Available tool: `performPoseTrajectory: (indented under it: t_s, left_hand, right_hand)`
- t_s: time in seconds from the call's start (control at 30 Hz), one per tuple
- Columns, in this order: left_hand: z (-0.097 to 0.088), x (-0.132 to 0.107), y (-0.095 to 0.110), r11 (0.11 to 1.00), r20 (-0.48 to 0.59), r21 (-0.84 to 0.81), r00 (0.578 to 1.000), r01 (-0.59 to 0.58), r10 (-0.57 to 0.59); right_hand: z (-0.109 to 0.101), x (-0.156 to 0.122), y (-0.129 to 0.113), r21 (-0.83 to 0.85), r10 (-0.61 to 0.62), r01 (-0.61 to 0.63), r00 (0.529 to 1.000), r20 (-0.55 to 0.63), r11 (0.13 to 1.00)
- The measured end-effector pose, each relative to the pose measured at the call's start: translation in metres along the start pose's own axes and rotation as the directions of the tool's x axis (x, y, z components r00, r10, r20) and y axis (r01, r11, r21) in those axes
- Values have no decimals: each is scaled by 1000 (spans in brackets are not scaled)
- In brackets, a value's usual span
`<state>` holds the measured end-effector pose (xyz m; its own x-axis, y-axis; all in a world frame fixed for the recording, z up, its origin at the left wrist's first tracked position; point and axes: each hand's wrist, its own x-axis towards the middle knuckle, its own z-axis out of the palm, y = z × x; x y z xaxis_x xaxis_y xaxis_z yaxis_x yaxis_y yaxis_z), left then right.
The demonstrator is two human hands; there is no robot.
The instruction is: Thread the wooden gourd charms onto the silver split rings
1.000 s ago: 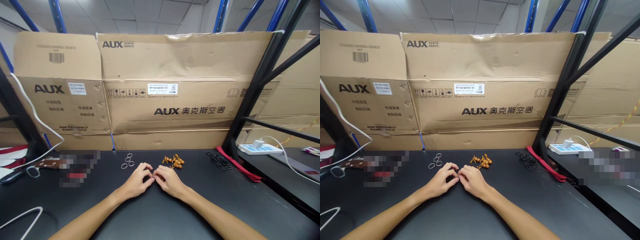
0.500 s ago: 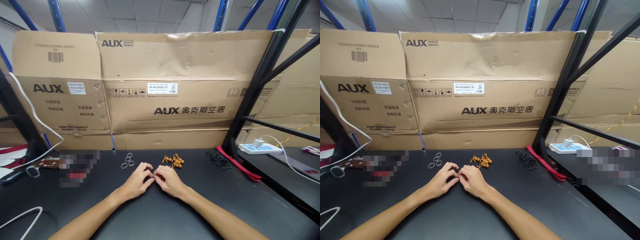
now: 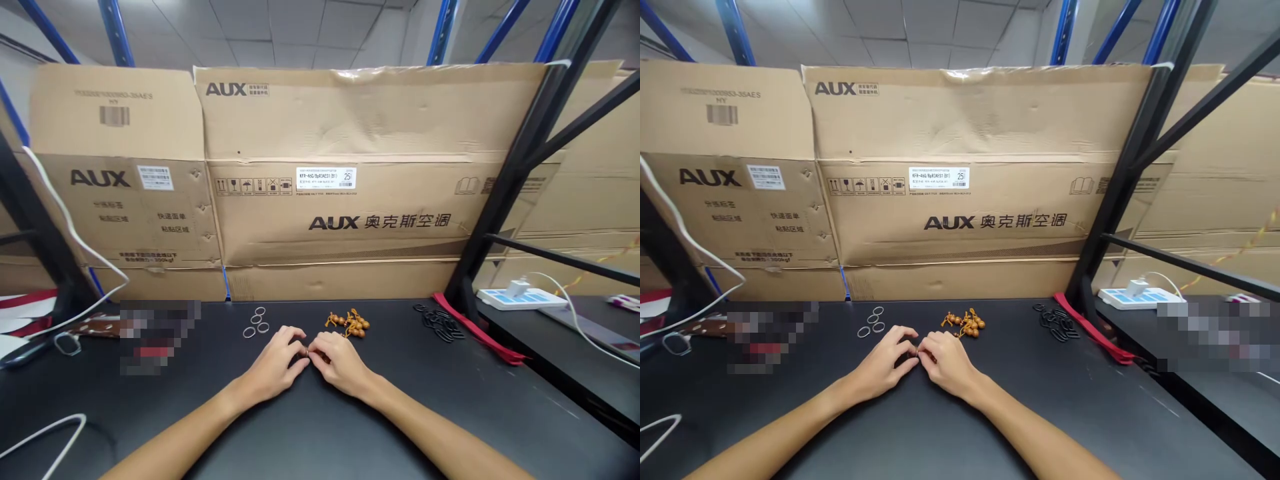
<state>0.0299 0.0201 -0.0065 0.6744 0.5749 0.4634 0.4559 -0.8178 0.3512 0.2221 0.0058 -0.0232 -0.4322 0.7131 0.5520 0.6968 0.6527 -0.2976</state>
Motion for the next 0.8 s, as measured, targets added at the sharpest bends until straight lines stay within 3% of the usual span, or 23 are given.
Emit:
performPoseTrajectory:
  t_s: [0.27, 0.6, 0.8]
  left_hand:
    - [0, 1, -2, 1000, -16, 12, 1000, -17, 18]
    - [0, 0, 1, 997, -15, 75, 999, -34, 35]
    - [-2, 3, 1, 1000, 32, 14, 999, -19, 18]
  right_hand:
    - [0, 1, 2, -8, 120, -120, 992, -36, 993]
    - [0, 1, 1, 86, 20, -18, 1000, -15, 996]
    - [2, 2, 7, 96, 160, -158, 987, -16, 983]
